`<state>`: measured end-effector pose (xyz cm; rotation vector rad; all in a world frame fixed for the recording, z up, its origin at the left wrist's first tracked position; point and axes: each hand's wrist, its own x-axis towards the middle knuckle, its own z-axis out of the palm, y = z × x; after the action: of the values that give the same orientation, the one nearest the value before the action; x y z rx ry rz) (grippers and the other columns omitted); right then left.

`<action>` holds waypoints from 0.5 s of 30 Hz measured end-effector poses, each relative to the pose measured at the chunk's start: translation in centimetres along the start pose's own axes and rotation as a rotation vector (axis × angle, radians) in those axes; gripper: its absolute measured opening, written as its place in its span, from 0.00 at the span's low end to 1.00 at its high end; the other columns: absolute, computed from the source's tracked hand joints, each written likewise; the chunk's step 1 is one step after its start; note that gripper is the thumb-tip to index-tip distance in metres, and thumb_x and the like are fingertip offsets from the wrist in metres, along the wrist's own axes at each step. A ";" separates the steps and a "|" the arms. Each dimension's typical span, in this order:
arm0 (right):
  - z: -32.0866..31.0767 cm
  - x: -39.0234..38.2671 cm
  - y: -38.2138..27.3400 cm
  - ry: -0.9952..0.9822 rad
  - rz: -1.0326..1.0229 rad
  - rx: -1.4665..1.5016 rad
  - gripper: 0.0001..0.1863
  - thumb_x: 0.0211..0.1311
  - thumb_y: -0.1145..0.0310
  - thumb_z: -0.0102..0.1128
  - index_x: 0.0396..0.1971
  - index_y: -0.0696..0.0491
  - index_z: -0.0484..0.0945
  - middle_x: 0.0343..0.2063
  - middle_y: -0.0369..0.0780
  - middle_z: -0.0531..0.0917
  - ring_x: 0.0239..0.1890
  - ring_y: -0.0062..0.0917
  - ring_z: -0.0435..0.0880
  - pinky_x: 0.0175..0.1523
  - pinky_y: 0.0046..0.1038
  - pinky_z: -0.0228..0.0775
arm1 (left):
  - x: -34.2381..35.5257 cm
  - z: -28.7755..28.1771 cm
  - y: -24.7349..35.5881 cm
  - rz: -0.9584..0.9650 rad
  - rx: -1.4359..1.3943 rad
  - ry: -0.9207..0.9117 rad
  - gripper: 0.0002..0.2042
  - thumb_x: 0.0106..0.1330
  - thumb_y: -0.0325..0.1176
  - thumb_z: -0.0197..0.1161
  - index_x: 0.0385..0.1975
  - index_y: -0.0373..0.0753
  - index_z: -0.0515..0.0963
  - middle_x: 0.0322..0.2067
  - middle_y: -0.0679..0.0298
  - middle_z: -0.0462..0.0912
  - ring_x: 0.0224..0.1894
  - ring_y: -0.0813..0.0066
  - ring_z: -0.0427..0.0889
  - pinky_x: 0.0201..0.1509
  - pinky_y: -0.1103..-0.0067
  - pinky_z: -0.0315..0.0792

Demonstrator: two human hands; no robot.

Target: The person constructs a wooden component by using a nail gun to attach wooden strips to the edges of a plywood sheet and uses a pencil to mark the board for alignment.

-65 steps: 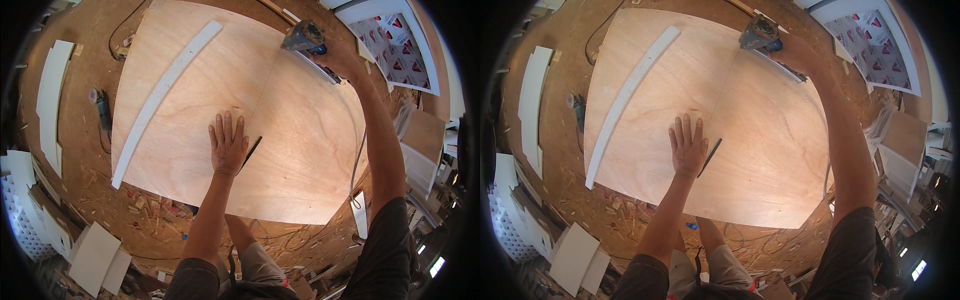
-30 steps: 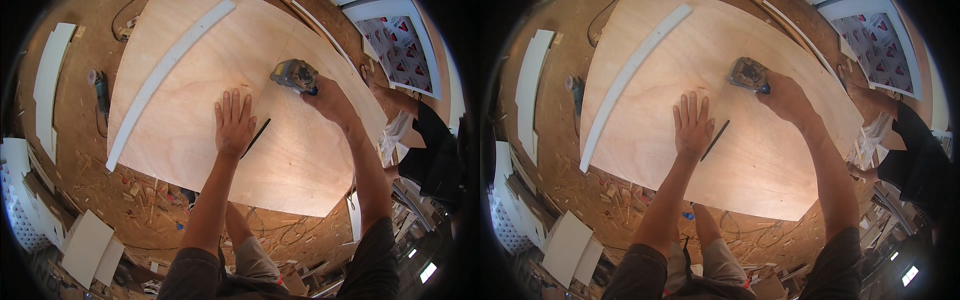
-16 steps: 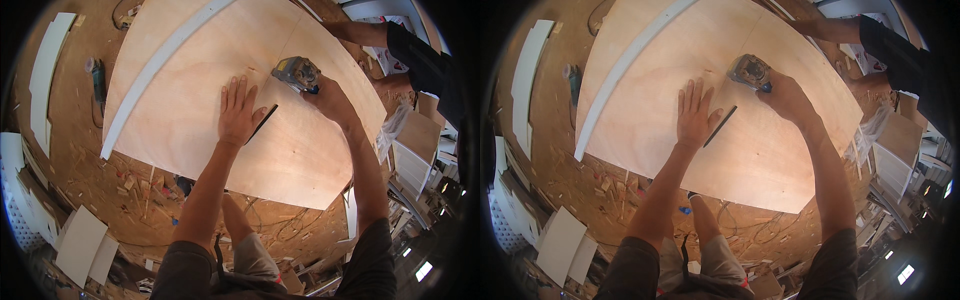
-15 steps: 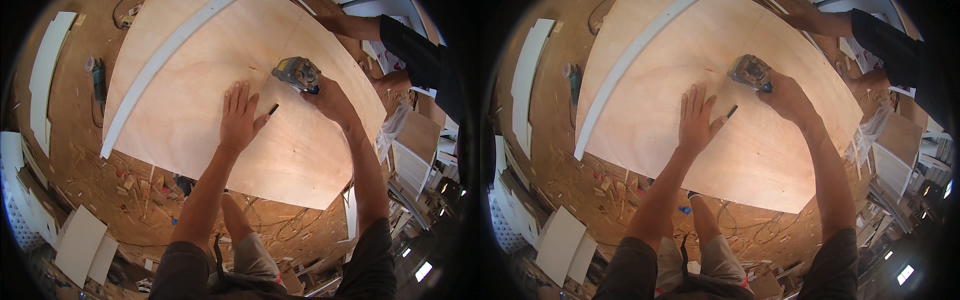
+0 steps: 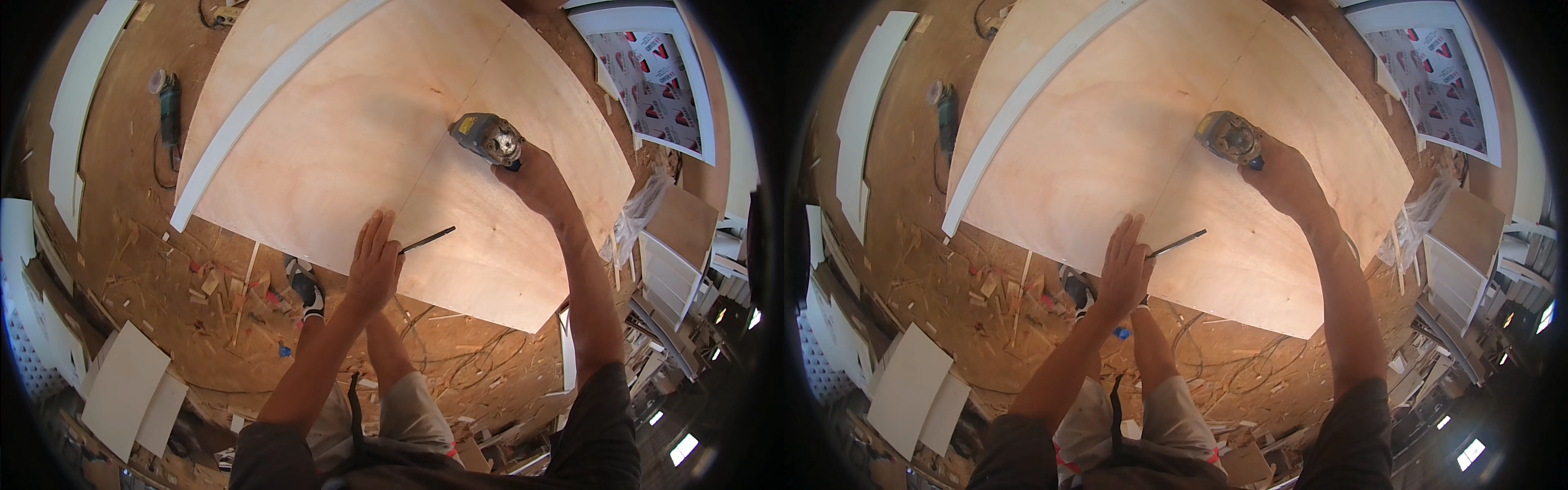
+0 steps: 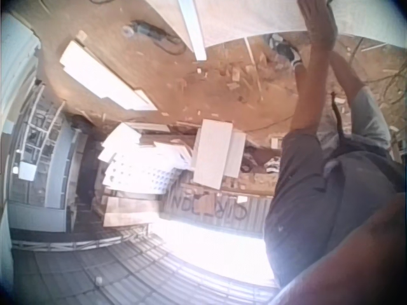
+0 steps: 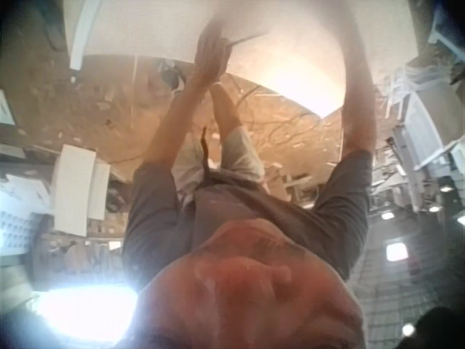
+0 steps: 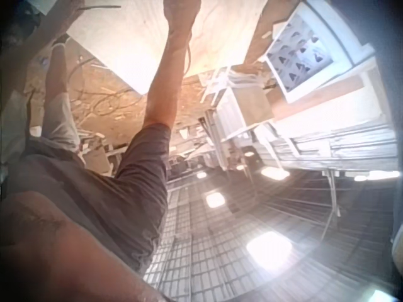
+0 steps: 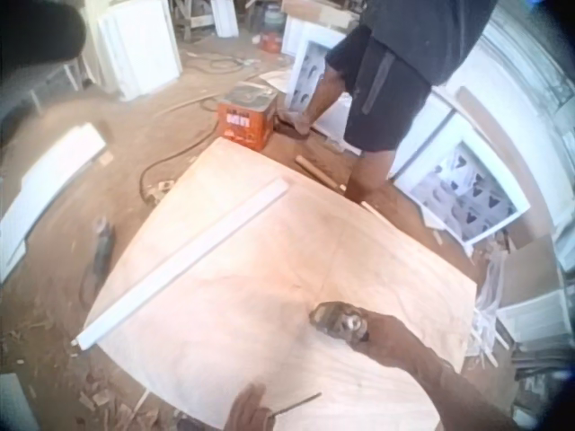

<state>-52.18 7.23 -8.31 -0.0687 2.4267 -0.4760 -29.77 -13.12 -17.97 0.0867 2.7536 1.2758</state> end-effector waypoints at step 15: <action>3.1 -4.3 -1.9 -0.086 0.002 0.071 0.21 0.55 0.70 0.62 0.51 0.50 0.76 0.39 0.43 0.85 0.42 0.38 0.84 0.47 0.36 0.75 | -25.8 -11.6 -0.1 -1.153 -0.289 -0.089 0.06 0.65 0.27 0.59 0.37 0.35 0.72 0.29 0.56 0.76 0.31 0.63 0.77 0.38 0.69 0.72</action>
<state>-47.05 5.16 -7.24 -0.0546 2.3231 -0.5467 -5.59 -24.48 -8.75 -1.2071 1.8611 1.1624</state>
